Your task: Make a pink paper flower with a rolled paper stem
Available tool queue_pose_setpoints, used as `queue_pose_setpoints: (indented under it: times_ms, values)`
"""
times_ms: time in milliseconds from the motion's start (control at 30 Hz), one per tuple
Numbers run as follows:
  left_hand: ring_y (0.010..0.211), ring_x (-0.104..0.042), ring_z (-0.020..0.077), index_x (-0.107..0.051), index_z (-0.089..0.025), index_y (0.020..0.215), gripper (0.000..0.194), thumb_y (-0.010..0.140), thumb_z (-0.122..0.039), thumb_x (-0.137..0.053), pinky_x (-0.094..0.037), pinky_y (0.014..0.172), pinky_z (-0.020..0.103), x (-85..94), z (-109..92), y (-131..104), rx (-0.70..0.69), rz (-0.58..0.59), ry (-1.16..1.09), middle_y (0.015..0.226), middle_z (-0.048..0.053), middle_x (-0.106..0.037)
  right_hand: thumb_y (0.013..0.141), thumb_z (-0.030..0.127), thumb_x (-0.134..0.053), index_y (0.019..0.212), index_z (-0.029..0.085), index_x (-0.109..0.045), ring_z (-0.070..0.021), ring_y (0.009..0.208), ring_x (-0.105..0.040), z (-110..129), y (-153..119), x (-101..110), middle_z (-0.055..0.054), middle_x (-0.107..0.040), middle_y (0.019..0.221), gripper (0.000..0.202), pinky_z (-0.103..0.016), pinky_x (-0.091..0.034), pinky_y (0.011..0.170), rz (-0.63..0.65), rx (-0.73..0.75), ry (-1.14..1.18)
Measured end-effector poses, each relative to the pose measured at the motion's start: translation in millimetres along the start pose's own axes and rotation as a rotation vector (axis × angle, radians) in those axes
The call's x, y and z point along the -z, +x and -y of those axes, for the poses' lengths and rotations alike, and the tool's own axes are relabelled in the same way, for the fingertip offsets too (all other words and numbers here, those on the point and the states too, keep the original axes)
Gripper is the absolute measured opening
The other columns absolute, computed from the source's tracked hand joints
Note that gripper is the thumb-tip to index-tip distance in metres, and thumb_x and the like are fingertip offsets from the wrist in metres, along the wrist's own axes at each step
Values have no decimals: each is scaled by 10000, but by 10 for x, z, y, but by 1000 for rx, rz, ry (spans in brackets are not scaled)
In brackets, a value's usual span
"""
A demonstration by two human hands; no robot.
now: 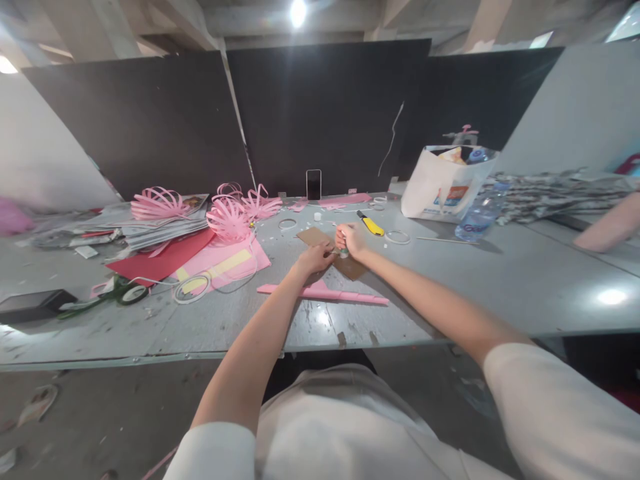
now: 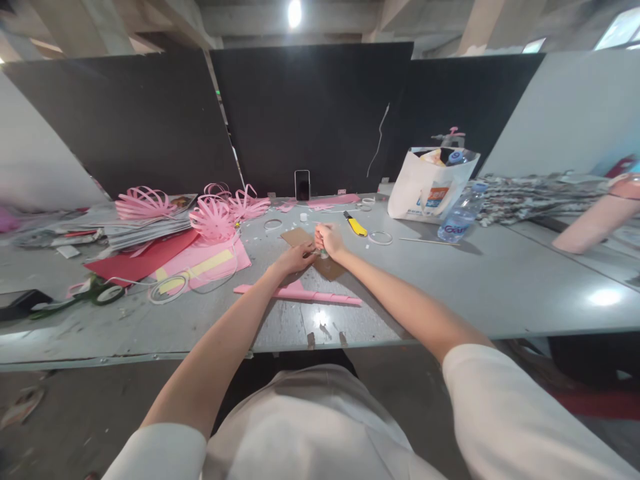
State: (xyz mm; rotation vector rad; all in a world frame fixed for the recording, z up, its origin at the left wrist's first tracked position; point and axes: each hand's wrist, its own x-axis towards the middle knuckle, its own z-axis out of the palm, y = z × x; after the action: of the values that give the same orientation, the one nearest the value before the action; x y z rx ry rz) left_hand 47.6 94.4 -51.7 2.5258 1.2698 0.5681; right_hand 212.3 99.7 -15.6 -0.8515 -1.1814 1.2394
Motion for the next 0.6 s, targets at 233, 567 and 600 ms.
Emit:
queue_pose_setpoints:
  times_ms: [233,567,600]
  values:
    - [1403,-642,306,-717,-257,1429,443,1088,-451,-510,-480,1199,403,-2,9,-5,-3,2,-12,1546,100,-662,818,216,-710,610,271,-324,-95,387,-324,-9,72,-12,73,-369,447,442,-213,-263,379,-43,-39,88]
    - [1507,-568,333,-724,-202,1450,444,1060,-352,-573,-411,1275,428,-14,-1,10,28,-7,-30,1628,133,-598,1029,448,-586,747,266,-394,-130,469,-442,556,-5,374,45,-424,556,387,-241,-486,448,-145,-128,402]
    - [1476,-597,335,-741,-206,1428,429,1057,-348,-580,-438,1255,425,-12,-6,0,26,-22,-36,1600,131,-627,1057,443,-562,777,264,-415,-136,494,-481,620,-36,422,26,-469,592,363,-231,-482,434,-148,-159,455]
